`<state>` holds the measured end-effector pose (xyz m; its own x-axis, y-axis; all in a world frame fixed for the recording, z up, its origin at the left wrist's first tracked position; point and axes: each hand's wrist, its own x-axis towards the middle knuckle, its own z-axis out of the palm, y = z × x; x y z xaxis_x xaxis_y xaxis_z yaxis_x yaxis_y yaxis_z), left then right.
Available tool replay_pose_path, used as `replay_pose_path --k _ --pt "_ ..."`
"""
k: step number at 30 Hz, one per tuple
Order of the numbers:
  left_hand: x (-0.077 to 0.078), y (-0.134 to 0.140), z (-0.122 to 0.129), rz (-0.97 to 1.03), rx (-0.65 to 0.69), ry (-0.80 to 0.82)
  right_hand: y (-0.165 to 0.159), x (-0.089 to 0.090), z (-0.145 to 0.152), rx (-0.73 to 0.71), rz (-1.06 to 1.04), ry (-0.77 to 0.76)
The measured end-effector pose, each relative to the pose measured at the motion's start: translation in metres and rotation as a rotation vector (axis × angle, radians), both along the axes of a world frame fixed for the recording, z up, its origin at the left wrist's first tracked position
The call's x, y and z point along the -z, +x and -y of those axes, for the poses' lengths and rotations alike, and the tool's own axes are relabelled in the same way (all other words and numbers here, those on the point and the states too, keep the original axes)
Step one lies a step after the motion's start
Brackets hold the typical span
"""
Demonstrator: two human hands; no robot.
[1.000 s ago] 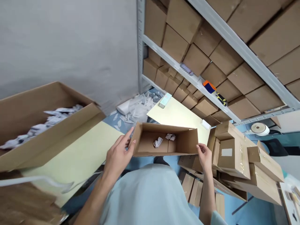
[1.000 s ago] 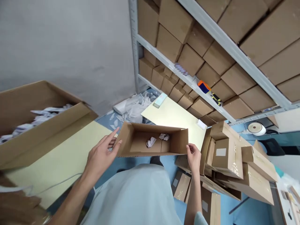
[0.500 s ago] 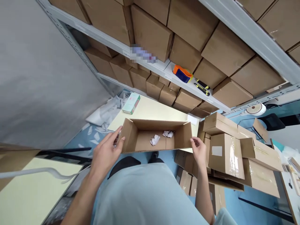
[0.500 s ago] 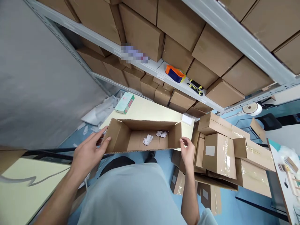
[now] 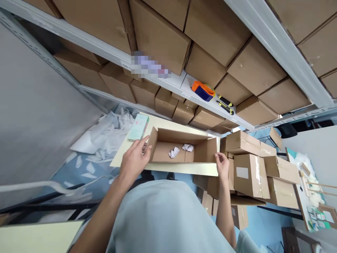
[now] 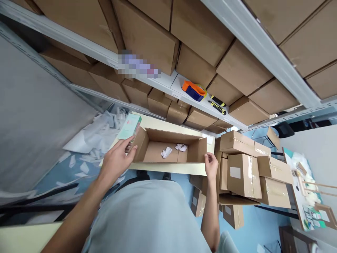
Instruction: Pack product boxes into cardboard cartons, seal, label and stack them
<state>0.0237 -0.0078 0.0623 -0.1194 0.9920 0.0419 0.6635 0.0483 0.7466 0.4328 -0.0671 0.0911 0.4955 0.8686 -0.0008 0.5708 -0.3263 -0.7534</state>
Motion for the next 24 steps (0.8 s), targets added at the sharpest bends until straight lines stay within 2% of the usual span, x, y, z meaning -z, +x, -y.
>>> replay_pose_path --k 3,6,8,11,14,16,19,24 --pt "0.001 -0.011 -0.013 0.214 -0.031 0.008 -0.011 -0.005 -0.003 0.067 0.068 -0.020" --pt "0.010 -0.029 -0.027 0.442 -0.144 -0.009 -0.025 -0.014 -0.002 0.174 0.174 0.025" --pt "0.024 -0.044 -0.041 0.502 -0.226 -0.058 -0.040 -0.025 -0.002 0.218 0.243 0.073" --pt "0.054 -0.065 -0.065 0.519 -0.280 -0.174 -0.069 -0.044 -0.004 0.193 0.308 0.101" --pt "0.082 -0.077 -0.086 0.495 -0.250 -0.266 -0.102 -0.063 -0.008 0.125 0.340 0.099" --pt "0.095 -0.080 -0.097 0.410 -0.208 -0.271 -0.124 -0.073 -0.012 0.093 0.349 0.089" --pt "0.111 -0.077 -0.107 0.195 -0.176 -0.252 -0.154 -0.085 -0.017 0.043 0.336 0.064" --pt "0.132 -0.067 -0.114 0.025 -0.152 -0.426 -0.208 -0.106 -0.033 -0.076 0.308 0.075"
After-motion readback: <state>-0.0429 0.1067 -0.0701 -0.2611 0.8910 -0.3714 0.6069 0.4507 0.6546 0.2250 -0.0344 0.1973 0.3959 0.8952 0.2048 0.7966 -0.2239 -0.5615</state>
